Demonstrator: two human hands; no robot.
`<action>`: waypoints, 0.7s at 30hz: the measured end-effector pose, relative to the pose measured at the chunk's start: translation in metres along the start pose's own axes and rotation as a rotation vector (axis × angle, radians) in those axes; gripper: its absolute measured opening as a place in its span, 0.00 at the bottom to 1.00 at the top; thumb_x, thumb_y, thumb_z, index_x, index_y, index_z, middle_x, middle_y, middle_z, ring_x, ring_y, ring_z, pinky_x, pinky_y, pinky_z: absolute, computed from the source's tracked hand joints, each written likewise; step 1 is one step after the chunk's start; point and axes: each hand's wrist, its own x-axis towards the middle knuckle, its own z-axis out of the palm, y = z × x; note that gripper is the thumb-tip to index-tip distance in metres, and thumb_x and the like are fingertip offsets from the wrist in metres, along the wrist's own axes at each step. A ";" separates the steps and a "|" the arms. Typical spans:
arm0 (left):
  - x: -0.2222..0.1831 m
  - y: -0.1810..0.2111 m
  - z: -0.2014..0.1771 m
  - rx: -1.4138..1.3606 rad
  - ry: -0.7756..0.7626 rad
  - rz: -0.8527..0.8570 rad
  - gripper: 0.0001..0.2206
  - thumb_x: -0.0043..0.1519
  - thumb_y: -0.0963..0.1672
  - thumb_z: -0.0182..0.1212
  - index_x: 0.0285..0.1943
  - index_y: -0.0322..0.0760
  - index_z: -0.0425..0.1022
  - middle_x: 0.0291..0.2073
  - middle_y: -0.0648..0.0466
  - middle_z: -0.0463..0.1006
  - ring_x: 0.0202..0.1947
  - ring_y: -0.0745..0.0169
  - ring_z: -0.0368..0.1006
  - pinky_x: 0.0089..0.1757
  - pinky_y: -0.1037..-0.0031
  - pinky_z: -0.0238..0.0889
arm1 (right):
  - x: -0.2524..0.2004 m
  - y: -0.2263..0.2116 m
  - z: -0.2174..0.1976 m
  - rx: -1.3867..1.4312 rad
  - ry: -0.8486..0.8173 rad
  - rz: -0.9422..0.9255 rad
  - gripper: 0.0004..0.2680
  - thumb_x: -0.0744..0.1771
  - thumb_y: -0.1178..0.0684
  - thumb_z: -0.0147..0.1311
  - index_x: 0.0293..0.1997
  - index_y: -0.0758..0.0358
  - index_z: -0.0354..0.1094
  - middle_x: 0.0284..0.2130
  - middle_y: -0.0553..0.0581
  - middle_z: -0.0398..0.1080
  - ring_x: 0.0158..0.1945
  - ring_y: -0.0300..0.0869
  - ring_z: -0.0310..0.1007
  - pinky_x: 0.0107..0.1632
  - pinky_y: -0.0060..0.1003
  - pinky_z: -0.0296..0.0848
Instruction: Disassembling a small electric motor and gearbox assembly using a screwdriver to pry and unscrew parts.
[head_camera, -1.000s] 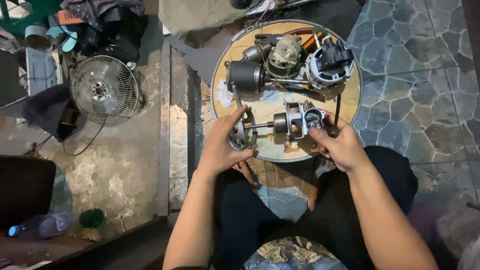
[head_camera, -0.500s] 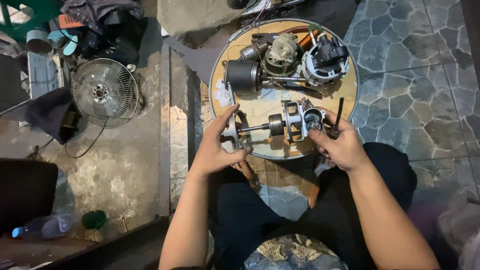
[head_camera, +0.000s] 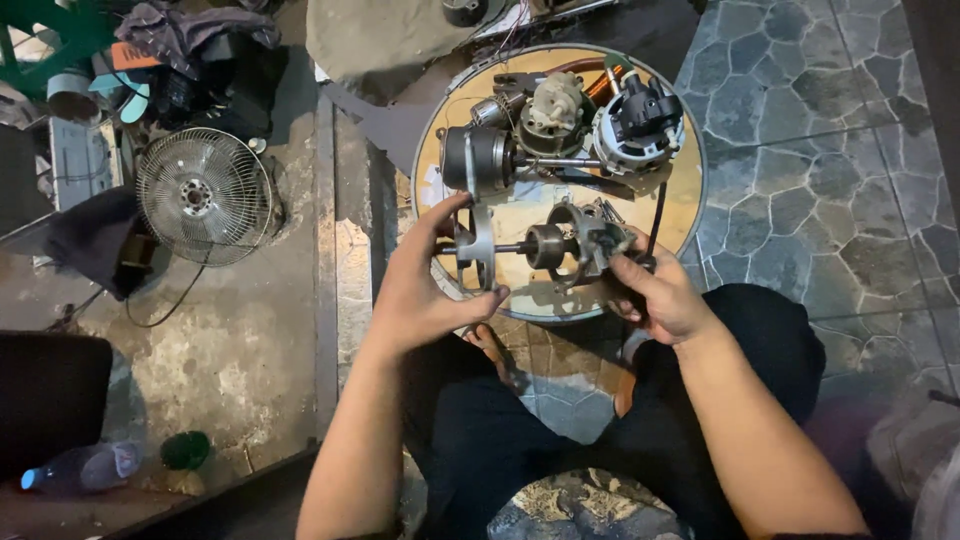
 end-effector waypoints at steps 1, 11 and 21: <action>0.002 0.007 -0.003 0.003 0.002 0.000 0.45 0.40 0.45 0.82 0.71 0.32 0.67 0.42 0.39 0.76 0.44 0.44 0.74 0.46 0.55 0.74 | 0.000 0.003 0.001 0.002 -0.003 0.000 0.13 0.68 0.54 0.57 0.58 0.64 0.67 0.17 0.54 0.62 0.13 0.37 0.62 0.11 0.24 0.58; 0.011 0.010 0.015 -0.080 0.151 0.180 0.39 0.43 0.42 0.79 0.60 0.39 0.56 0.40 0.49 0.69 0.41 0.51 0.71 0.41 0.64 0.72 | 0.005 0.052 -0.018 0.418 -0.115 0.074 0.07 0.68 0.52 0.50 0.45 0.64 0.71 0.30 0.67 0.76 0.14 0.39 0.62 0.14 0.24 0.55; 0.005 0.007 0.034 -0.160 0.384 0.290 0.37 0.36 0.42 0.88 0.49 0.32 0.63 0.33 0.46 0.74 0.32 0.57 0.74 0.38 0.66 0.72 | 0.016 0.071 -0.039 0.530 -0.116 0.144 0.10 0.69 0.50 0.47 0.45 0.67 0.71 0.42 0.70 0.78 0.16 0.39 0.61 0.14 0.22 0.54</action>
